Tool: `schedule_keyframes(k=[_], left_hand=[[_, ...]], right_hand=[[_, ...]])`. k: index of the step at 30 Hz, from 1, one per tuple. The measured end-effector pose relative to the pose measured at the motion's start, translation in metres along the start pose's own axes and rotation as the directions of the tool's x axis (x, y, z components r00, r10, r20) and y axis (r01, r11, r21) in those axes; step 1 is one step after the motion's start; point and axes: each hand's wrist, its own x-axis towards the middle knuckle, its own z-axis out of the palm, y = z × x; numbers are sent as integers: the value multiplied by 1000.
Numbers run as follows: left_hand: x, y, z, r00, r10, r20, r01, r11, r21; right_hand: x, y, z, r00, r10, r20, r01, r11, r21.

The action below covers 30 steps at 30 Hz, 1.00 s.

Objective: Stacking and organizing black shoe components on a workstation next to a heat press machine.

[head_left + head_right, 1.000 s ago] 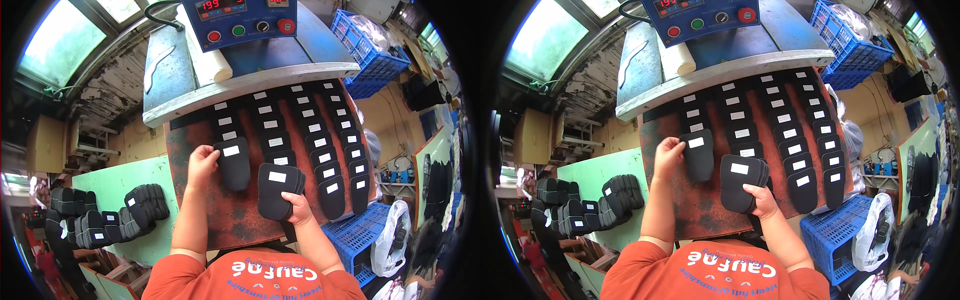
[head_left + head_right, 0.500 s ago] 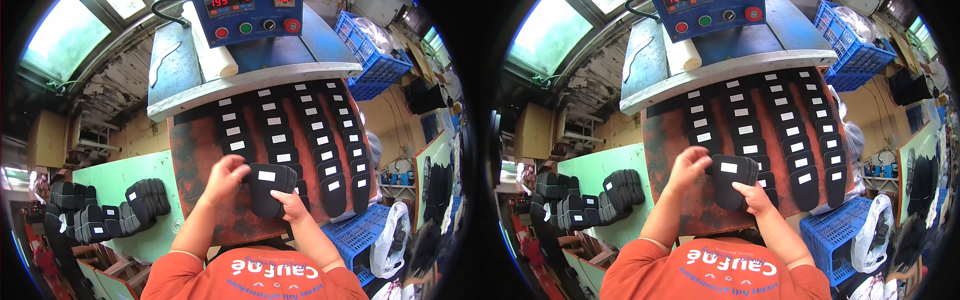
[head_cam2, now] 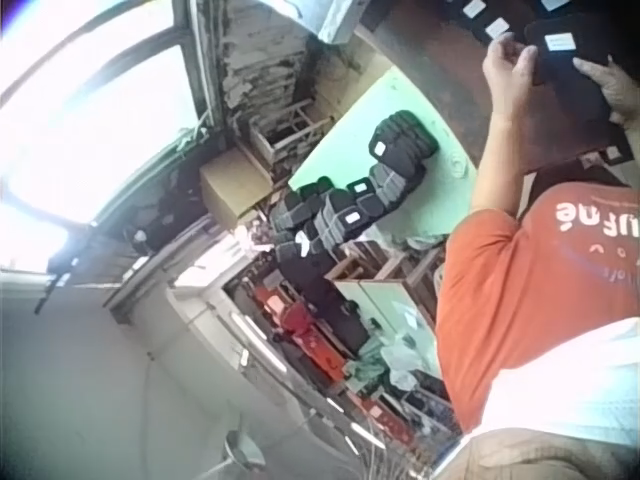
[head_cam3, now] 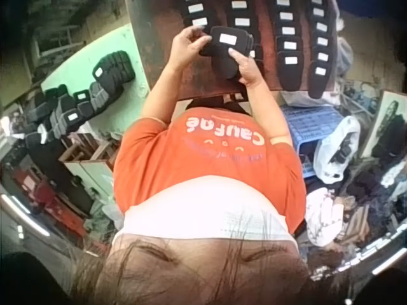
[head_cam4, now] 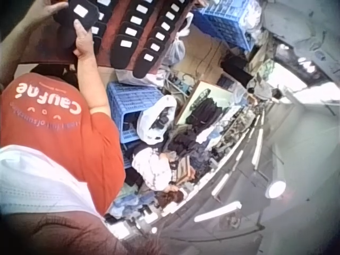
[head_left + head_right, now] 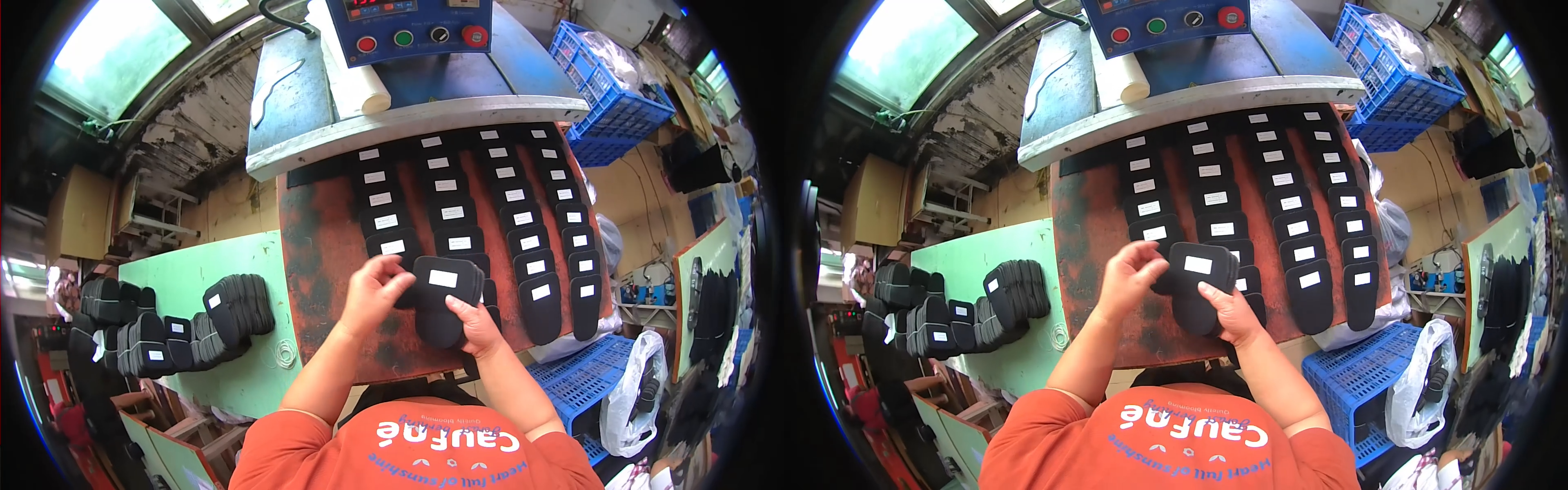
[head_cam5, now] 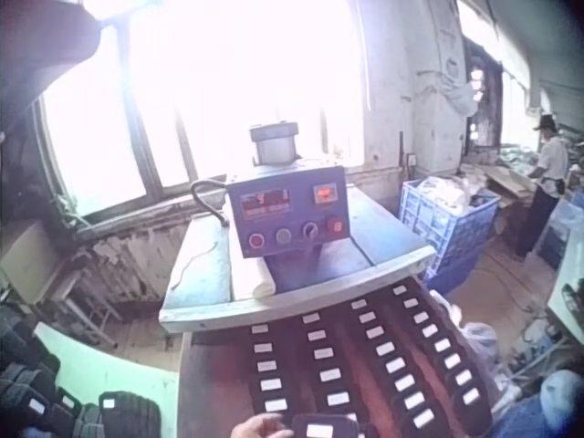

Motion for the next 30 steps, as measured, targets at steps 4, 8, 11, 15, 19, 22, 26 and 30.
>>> schedule_keyframes(k=[4,8,11,15,19,22,26,30], left_hand=[[-13,1,-6,985,-158,-72,138,965,-222],[-14,-25,-21,952,-241,-188,223,968,-114],[-18,-34,-14,942,-46,-333,105,981,161],[-49,-8,17,993,34,-113,-37,999,-24],[-68,-2,20,991,-114,-63,95,964,-248],[-70,-19,8,961,-189,-203,143,964,-223],[-65,-69,-3,937,42,-348,7,990,138],[-86,-26,34,964,149,-219,-145,989,32]], right_hand=[[-10,-5,1,1000,15,27,-17,996,88],[-22,-16,-24,994,70,79,-75,995,62],[-30,-12,-21,994,42,102,-43,999,6],[-37,2,-11,999,39,20,-37,995,-90],[-44,8,-12,998,62,16,-61,996,-68],[-52,-5,-22,997,78,14,-76,994,-76],[-64,-4,-17,999,41,19,-40,997,-63],[-73,2,-15,987,140,82,-133,987,-86]])
